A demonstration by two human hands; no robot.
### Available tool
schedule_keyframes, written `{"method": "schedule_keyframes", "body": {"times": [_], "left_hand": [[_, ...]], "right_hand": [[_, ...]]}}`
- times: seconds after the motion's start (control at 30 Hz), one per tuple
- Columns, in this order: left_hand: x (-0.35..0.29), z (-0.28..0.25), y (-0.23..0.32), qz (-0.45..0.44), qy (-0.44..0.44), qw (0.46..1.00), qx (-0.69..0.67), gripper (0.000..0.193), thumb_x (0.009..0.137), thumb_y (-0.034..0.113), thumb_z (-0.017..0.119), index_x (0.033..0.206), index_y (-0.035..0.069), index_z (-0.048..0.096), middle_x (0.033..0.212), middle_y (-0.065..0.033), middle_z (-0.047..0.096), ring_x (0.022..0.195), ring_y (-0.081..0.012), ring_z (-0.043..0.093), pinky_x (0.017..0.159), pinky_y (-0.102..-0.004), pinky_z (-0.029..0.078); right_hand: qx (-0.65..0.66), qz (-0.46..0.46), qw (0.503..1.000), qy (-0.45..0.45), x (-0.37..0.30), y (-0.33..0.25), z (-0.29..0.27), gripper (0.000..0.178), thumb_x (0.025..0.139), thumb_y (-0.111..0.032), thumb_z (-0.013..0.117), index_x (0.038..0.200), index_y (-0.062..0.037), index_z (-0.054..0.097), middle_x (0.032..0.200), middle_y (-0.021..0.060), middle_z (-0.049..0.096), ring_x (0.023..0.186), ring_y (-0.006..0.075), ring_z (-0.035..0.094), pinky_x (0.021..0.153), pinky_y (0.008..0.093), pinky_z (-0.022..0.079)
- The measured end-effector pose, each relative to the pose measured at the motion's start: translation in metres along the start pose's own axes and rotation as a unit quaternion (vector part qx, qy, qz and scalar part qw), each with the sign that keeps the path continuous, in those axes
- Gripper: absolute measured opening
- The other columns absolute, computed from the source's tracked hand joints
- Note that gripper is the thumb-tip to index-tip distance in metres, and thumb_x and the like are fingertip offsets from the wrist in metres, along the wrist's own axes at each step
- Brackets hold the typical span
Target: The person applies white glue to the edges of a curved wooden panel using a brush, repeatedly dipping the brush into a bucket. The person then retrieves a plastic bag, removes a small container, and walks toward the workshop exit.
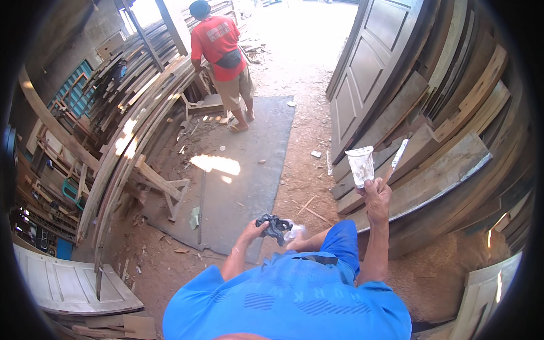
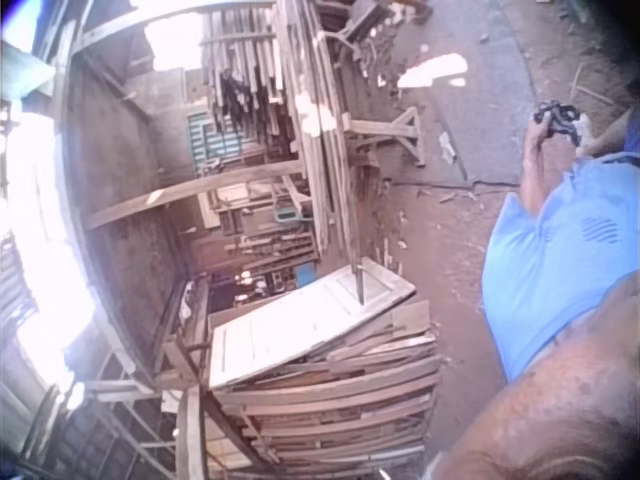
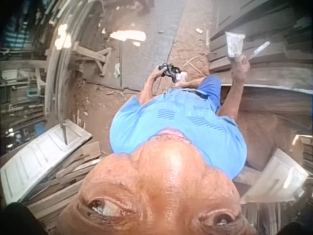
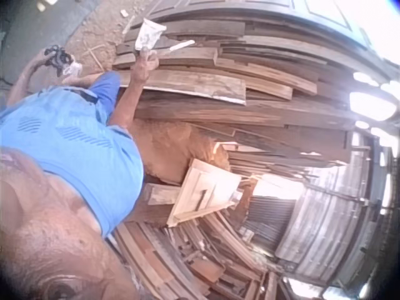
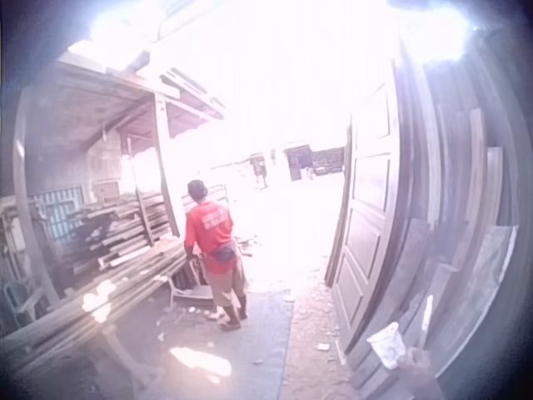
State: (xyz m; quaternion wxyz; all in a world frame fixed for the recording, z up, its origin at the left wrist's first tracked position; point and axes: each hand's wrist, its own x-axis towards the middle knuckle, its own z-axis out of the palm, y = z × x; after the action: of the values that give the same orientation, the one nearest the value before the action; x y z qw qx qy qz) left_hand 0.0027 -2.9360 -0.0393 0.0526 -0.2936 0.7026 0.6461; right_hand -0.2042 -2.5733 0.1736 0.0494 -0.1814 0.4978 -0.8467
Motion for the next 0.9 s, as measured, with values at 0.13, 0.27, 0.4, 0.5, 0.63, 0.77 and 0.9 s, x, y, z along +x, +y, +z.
{"method": "schedule_keyframes", "body": {"times": [0.13, 0.27, 0.4, 0.5, 0.63, 0.77, 0.9], "left_hand": [[0.024, -0.009, -0.039, -0.048, 0.004, 0.995, -0.088, 0.038, 0.088, 0.039, 0.073, 0.110, 0.009, 0.068, 0.097, -0.0024, 0.069, 0.084, -0.0138, 0.063, 0.073, -0.0316, 0.050], [0.050, 0.018, -0.060, -0.048, -0.024, 0.967, -0.249, 0.042, 0.086, 0.028, 0.074, 0.121, 0.005, 0.064, 0.107, -0.0086, 0.068, 0.093, -0.0204, 0.065, 0.082, -0.0358, 0.054], [0.081, 0.022, -0.100, -0.079, 0.302, 0.942, -0.123, 0.054, 0.083, 0.026, 0.078, 0.122, -0.006, 0.060, 0.111, -0.0143, 0.067, 0.094, -0.0252, 0.066, 0.084, -0.0389, 0.055], [0.084, 0.005, -0.095, -0.041, 0.214, 0.893, -0.393, 0.038, 0.096, 0.024, 0.064, 0.124, -0.001, 0.056, 0.111, -0.0149, 0.067, 0.093, -0.0274, 0.068, 0.079, -0.0435, 0.057], [0.052, -0.016, -0.105, -0.182, 0.066, 0.859, -0.474, 0.039, 0.096, 0.032, 0.063, 0.120, 0.003, 0.058, 0.107, -0.0146, 0.069, 0.094, -0.0333, 0.069, 0.083, -0.0523, 0.057], [0.002, 0.026, -0.198, -0.320, 0.045, 0.852, -0.412, 0.050, 0.091, 0.036, 0.067, 0.126, 0.002, 0.056, 0.119, -0.0174, 0.067, 0.103, -0.0330, 0.067, 0.089, -0.0501, 0.055], [-0.045, 0.083, -0.222, -0.418, -0.045, 0.892, -0.169, 0.052, 0.090, 0.038, 0.067, 0.126, 0.001, 0.057, 0.119, -0.0178, 0.067, 0.104, -0.0332, 0.067, 0.090, -0.0495, 0.054]], "right_hand": [[-0.016, 0.013, 0.999, 0.050, -0.015, -0.007, -0.016, 0.019, 0.096, -0.017, 0.065, 0.083, -0.0114, 0.052, 0.089, 0.0028, 0.064, 0.079, 0.0124, 0.066, 0.075, 0.0322, 0.060], [-0.024, 0.036, 0.997, 0.064, -0.036, -0.026, -0.025, 0.021, 0.096, -0.019, 0.066, 0.083, -0.0106, 0.052, 0.091, 0.0021, 0.063, 0.083, 0.0126, 0.066, 0.077, 0.0327, 0.060], [-0.039, 0.050, 0.996, 0.068, -0.054, -0.026, -0.035, 0.016, 0.097, -0.018, 0.063, 0.087, -0.0083, 0.054, 0.092, 0.0019, 0.061, 0.085, 0.0114, 0.063, 0.079, 0.0338, 0.060], [-0.081, 0.073, 0.983, 0.150, -0.059, -0.037, -0.033, 0.022, 0.096, -0.012, 0.062, 0.079, -0.0114, 0.048, 0.087, 0.0001, 0.056, 0.081, 0.0100, 0.060, 0.077, 0.0339, 0.058], [-0.064, 0.060, 0.979, 0.184, -0.067, -0.035, -0.047, 0.022, 0.096, -0.015, 0.064, 0.078, -0.0119, 0.051, 0.087, -0.0006, 0.059, 0.081, 0.0093, 0.063, 0.080, 0.0325, 0.060], [-0.038, 0.061, 0.980, 0.187, -0.058, -0.030, -0.054, 0.023, 0.095, -0.018, 0.066, 0.078, -0.0118, 0.052, 0.087, 0.0021, 0.064, 0.082, 0.0119, 0.067, 0.080, 0.0316, 0.059], [-0.057, 0.066, 0.976, 0.199, -0.061, -0.029, -0.069, 0.022, 0.096, -0.017, 0.065, 0.079, -0.0113, 0.052, 0.089, 0.0036, 0.066, 0.083, 0.0140, 0.068, 0.080, 0.0320, 0.059]]}}
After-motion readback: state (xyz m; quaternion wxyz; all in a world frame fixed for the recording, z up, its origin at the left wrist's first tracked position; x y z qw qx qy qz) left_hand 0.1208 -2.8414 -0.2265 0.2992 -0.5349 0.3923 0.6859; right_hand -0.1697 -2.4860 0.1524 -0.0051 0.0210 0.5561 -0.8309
